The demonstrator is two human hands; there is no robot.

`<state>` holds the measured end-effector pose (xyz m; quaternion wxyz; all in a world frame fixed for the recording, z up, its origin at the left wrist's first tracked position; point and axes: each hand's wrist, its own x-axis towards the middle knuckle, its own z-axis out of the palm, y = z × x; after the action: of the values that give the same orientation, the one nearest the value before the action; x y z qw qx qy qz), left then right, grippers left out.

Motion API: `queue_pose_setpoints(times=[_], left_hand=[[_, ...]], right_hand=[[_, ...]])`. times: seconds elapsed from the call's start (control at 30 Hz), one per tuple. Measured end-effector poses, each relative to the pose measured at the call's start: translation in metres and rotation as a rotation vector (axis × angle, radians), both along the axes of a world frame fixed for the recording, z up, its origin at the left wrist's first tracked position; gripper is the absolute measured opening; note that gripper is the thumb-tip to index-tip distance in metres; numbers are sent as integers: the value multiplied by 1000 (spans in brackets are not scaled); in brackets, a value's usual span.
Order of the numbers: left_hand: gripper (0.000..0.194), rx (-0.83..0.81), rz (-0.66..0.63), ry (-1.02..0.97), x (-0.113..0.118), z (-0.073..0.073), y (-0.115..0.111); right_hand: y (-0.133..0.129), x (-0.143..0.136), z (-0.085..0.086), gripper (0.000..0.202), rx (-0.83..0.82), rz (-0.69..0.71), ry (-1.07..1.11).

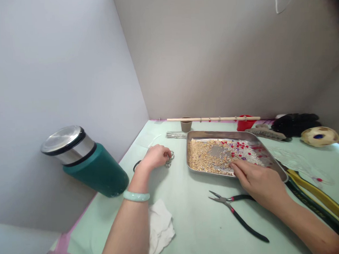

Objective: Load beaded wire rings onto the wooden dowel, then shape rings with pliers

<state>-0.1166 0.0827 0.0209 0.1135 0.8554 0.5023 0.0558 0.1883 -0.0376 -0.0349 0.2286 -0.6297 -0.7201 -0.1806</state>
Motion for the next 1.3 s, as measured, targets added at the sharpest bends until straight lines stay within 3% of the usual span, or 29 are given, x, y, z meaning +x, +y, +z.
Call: queue_pose_setpoints(times=[0.2,1.03,1.3], left_hand=[[17,-2,-32,46,1,2,-3],[15,31,35,34,4,-4,-1],[18,41,96,-64,-2,8,-2]], right_hand=[[0,0,0,35,1,2,5],[0,0,1,33,-16,8,-2],[-1,1,1,33,-22,9,-8]])
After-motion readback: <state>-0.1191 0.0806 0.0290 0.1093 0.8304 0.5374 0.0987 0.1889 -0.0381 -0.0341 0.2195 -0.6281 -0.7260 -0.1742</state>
